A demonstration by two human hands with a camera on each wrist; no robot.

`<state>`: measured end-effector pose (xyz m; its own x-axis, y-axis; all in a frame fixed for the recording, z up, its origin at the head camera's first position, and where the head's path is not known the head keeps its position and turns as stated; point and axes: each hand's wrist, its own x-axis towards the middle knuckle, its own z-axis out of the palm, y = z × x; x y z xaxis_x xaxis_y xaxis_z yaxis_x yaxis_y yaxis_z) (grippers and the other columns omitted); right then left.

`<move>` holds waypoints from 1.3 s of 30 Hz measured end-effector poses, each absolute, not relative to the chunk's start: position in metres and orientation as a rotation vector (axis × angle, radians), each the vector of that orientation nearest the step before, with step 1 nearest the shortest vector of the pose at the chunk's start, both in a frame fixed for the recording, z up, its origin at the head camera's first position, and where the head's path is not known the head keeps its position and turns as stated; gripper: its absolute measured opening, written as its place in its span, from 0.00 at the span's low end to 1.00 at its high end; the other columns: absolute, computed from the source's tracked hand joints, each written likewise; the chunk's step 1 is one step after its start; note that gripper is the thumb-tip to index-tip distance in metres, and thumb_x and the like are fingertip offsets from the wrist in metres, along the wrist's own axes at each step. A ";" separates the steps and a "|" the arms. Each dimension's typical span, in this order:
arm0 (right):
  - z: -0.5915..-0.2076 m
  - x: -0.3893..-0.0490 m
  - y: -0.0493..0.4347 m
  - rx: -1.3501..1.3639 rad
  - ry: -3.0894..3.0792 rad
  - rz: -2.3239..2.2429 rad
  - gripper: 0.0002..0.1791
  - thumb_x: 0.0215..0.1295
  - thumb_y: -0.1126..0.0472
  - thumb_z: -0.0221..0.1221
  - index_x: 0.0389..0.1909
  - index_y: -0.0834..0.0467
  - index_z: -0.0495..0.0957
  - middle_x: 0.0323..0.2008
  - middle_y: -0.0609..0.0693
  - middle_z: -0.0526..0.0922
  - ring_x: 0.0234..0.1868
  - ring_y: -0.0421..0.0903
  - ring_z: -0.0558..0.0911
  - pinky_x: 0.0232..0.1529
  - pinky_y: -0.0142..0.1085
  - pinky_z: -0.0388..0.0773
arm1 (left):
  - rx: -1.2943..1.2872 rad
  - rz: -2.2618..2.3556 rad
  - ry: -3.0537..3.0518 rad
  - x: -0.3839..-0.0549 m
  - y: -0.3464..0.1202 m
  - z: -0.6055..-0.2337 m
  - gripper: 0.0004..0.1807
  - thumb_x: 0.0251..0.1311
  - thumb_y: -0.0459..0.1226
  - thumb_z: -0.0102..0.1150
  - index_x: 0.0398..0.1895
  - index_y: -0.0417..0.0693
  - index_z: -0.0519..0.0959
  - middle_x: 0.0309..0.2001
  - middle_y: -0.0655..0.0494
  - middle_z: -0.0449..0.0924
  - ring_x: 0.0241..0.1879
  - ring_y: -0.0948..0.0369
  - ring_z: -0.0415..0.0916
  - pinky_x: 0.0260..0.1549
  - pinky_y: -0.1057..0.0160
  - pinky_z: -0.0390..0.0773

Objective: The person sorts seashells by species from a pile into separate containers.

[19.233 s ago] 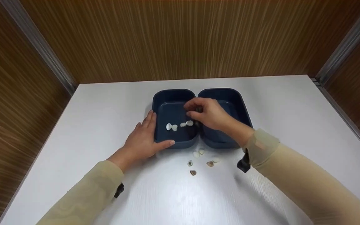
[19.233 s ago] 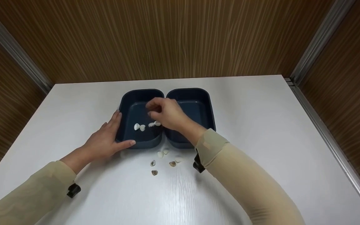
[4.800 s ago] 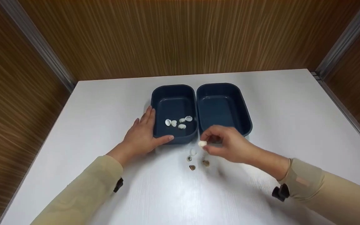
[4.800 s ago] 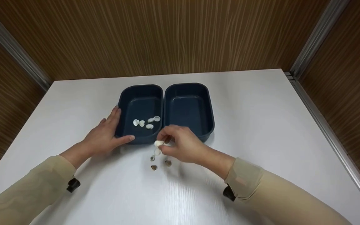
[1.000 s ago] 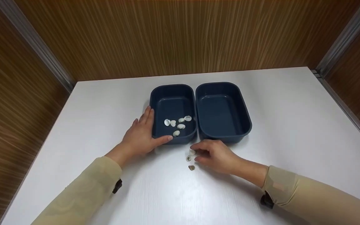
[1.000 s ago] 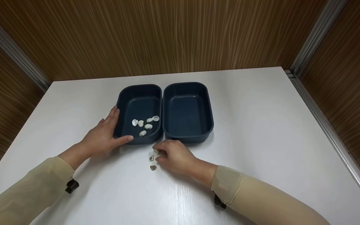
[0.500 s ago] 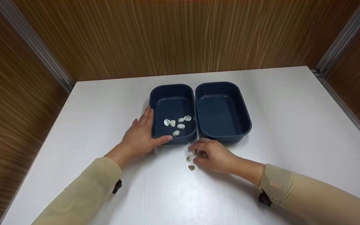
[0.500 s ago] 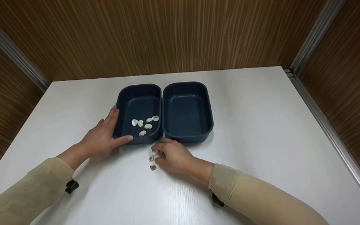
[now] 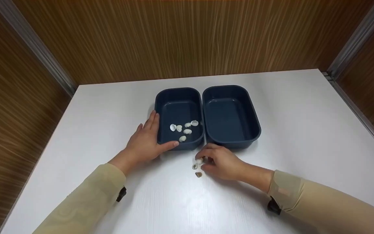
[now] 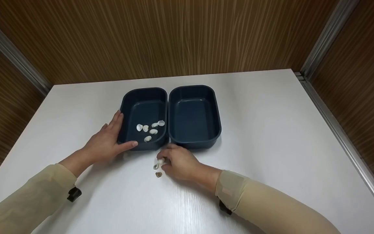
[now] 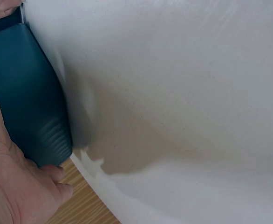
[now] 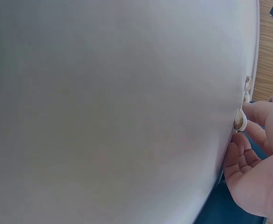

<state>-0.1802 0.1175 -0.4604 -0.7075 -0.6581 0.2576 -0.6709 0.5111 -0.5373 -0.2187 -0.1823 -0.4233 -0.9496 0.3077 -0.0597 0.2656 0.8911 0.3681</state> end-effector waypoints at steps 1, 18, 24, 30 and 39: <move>-0.461 -0.180 0.117 1.192 -2.712 0.985 0.13 0.61 0.70 0.71 0.47 0.59 0.87 0.43 0.51 0.85 0.37 0.48 0.82 0.40 0.36 0.81 | 0.446 0.547 2.941 -0.219 -0.182 -0.423 0.72 0.59 0.82 0.46 0.86 0.39 0.37 0.87 0.46 0.29 0.84 0.49 0.42 0.80 0.42 0.43; -0.461 -0.180 0.117 1.201 -2.721 1.014 0.12 0.61 0.70 0.70 0.46 0.61 0.87 0.37 0.51 0.84 0.38 0.47 0.83 0.41 0.36 0.82 | 0.445 0.543 2.942 -0.219 -0.182 -0.424 0.72 0.58 0.83 0.45 0.86 0.39 0.37 0.87 0.47 0.28 0.85 0.50 0.41 0.81 0.43 0.42; -0.461 -0.181 0.118 1.191 -2.736 1.004 0.10 0.62 0.69 0.70 0.44 0.60 0.87 0.35 0.50 0.83 0.37 0.46 0.80 0.40 0.35 0.80 | 0.447 0.550 2.938 -0.218 -0.183 -0.424 0.72 0.58 0.83 0.45 0.86 0.39 0.36 0.87 0.47 0.28 0.85 0.51 0.40 0.81 0.43 0.42; -0.461 -0.180 0.117 1.181 -2.744 1.012 0.10 0.62 0.69 0.70 0.43 0.59 0.87 0.35 0.50 0.83 0.37 0.46 0.81 0.41 0.35 0.80 | 0.451 0.555 2.934 -0.218 -0.183 -0.424 0.72 0.58 0.82 0.45 0.86 0.39 0.36 0.87 0.48 0.28 0.85 0.52 0.39 0.81 0.43 0.41; -0.462 -0.180 0.117 1.174 -2.747 1.033 0.10 0.62 0.70 0.70 0.44 0.59 0.85 0.37 0.50 0.83 0.39 0.46 0.83 0.42 0.36 0.81 | 0.456 0.561 2.939 -0.219 -0.184 -0.425 0.72 0.58 0.83 0.44 0.86 0.39 0.37 0.87 0.47 0.28 0.85 0.51 0.39 0.81 0.43 0.42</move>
<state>-0.1800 0.1169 -0.4616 -0.7240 -0.6516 0.2263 -0.6393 0.5107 -0.5749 -0.2188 -0.1836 -0.4253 -0.9483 0.3126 -0.0556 0.2701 0.8863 0.3761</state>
